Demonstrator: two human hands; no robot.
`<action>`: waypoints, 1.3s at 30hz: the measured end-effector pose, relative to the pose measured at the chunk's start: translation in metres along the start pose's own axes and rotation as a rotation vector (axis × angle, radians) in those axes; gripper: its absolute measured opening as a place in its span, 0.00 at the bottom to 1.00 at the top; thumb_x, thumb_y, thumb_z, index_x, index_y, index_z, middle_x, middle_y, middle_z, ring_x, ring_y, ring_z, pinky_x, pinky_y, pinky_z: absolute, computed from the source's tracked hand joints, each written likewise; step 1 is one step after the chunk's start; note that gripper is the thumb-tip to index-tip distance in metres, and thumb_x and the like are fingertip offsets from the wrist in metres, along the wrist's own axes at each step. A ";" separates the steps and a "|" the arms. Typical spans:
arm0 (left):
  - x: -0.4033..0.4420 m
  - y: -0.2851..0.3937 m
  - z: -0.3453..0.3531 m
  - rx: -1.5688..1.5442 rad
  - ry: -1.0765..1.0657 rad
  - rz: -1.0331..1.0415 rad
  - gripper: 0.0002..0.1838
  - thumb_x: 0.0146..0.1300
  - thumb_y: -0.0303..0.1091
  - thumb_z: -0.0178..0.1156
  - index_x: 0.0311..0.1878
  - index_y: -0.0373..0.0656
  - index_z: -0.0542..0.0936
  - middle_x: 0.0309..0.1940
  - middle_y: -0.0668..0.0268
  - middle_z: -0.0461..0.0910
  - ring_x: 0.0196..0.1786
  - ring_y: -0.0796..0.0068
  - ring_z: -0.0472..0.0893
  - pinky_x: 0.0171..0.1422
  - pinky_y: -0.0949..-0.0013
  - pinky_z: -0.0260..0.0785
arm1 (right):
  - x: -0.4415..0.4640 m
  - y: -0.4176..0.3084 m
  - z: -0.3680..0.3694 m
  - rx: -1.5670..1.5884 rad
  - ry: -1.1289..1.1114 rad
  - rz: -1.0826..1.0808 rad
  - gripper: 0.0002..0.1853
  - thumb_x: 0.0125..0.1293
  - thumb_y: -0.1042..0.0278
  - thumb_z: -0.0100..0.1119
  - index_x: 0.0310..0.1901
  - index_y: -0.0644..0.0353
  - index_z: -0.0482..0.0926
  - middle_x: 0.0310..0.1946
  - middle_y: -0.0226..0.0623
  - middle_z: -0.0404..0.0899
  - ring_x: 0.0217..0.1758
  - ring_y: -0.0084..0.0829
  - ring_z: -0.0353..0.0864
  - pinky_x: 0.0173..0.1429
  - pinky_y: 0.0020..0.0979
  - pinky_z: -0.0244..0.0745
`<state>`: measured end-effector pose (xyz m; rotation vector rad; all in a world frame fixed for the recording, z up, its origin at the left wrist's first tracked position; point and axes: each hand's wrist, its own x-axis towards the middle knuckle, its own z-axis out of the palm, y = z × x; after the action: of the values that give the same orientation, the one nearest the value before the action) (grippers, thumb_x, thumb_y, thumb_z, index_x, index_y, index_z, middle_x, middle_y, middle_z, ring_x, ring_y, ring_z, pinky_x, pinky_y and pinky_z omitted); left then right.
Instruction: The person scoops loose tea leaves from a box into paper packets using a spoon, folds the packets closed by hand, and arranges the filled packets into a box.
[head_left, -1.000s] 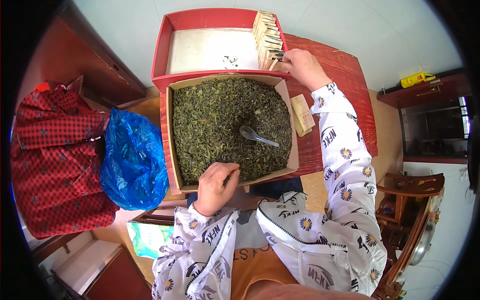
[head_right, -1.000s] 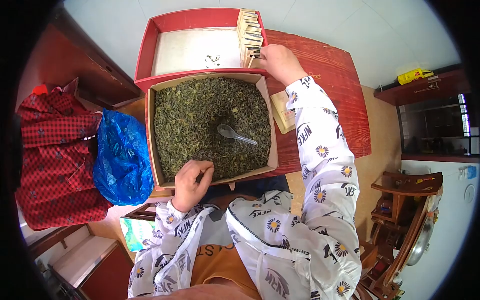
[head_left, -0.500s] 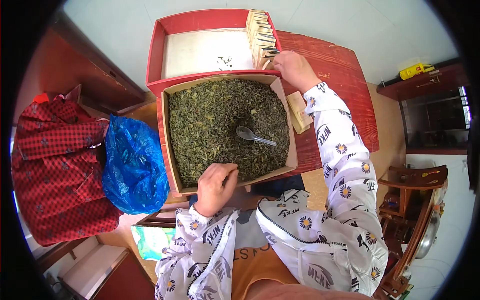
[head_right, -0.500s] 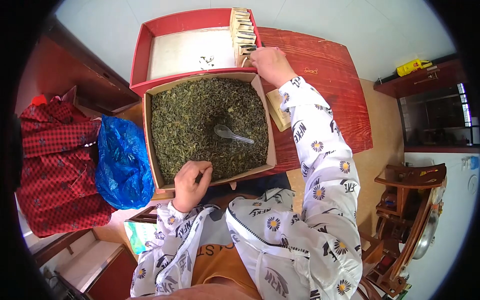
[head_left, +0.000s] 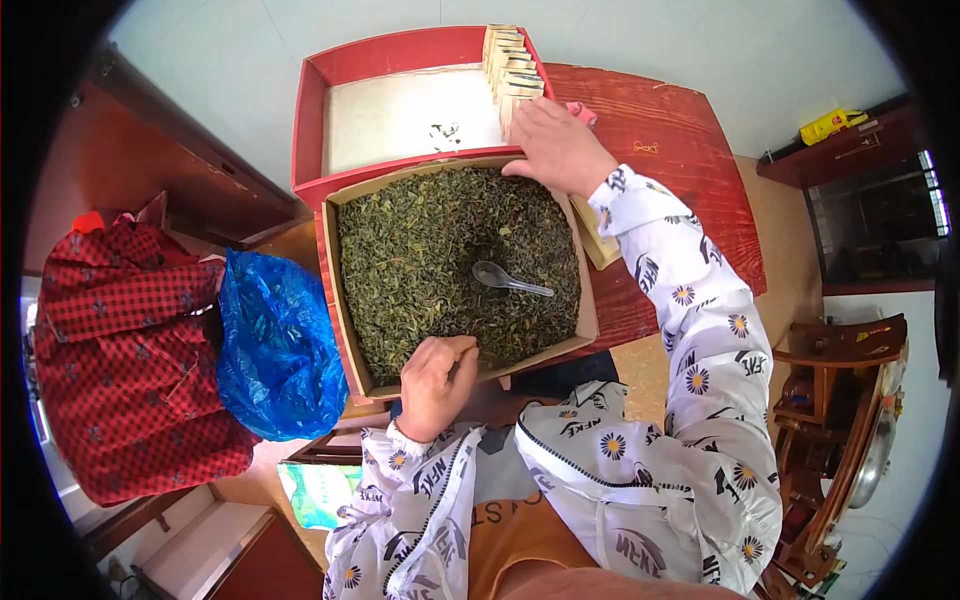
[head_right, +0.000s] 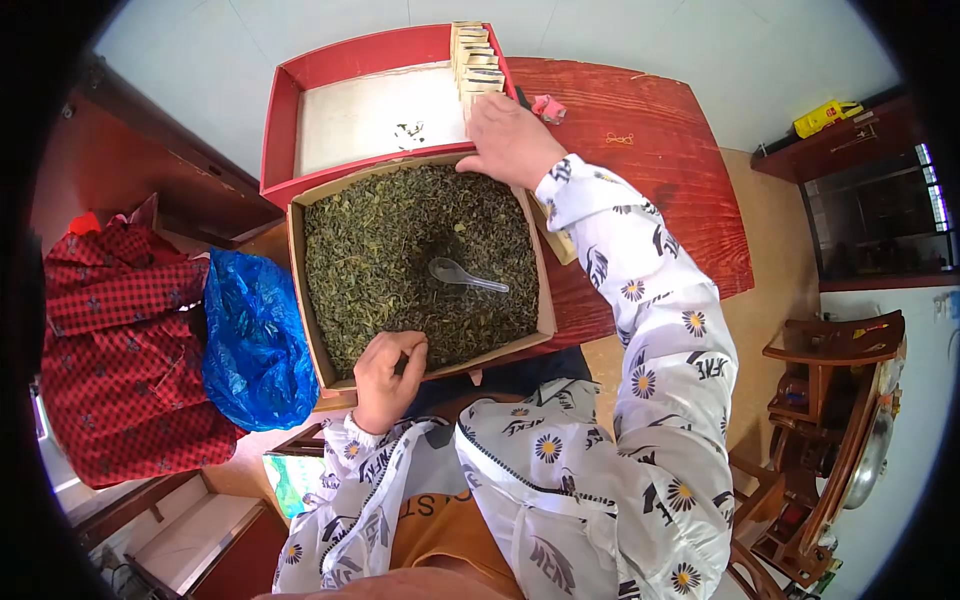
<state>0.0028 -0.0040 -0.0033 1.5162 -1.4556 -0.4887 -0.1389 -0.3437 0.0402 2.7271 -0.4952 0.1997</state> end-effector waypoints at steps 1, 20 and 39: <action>-0.001 0.000 0.000 -0.012 0.008 0.001 0.09 0.59 0.20 0.69 0.43 0.39 0.84 0.36 0.58 0.86 0.36 0.56 0.84 0.41 0.61 0.78 | 0.000 0.003 0.000 0.001 0.002 -0.001 0.31 0.66 0.37 0.63 0.42 0.66 0.82 0.45 0.43 0.80 0.61 0.42 0.75 0.72 0.39 0.66; -0.001 0.001 0.003 0.021 -0.009 0.041 0.10 0.59 0.17 0.69 0.43 0.39 0.83 0.35 0.60 0.85 0.33 0.60 0.83 0.40 0.63 0.76 | -0.180 -0.028 -0.020 0.671 0.033 0.869 0.21 0.62 0.59 0.74 0.51 0.64 0.84 0.41 0.47 0.83 0.45 0.46 0.84 0.51 0.42 0.79; -0.002 0.003 0.007 0.100 0.011 0.045 0.07 0.63 0.19 0.68 0.42 0.40 0.83 0.33 0.62 0.84 0.32 0.65 0.80 0.39 0.64 0.74 | -0.197 -0.011 0.010 0.384 -0.135 0.089 0.19 0.60 0.74 0.64 0.54 0.58 0.80 0.51 0.32 0.82 0.50 0.41 0.81 0.56 0.38 0.81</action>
<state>-0.0054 -0.0042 -0.0048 1.5578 -1.5223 -0.3851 -0.3177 -0.2767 -0.0123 3.1098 -0.6778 0.1464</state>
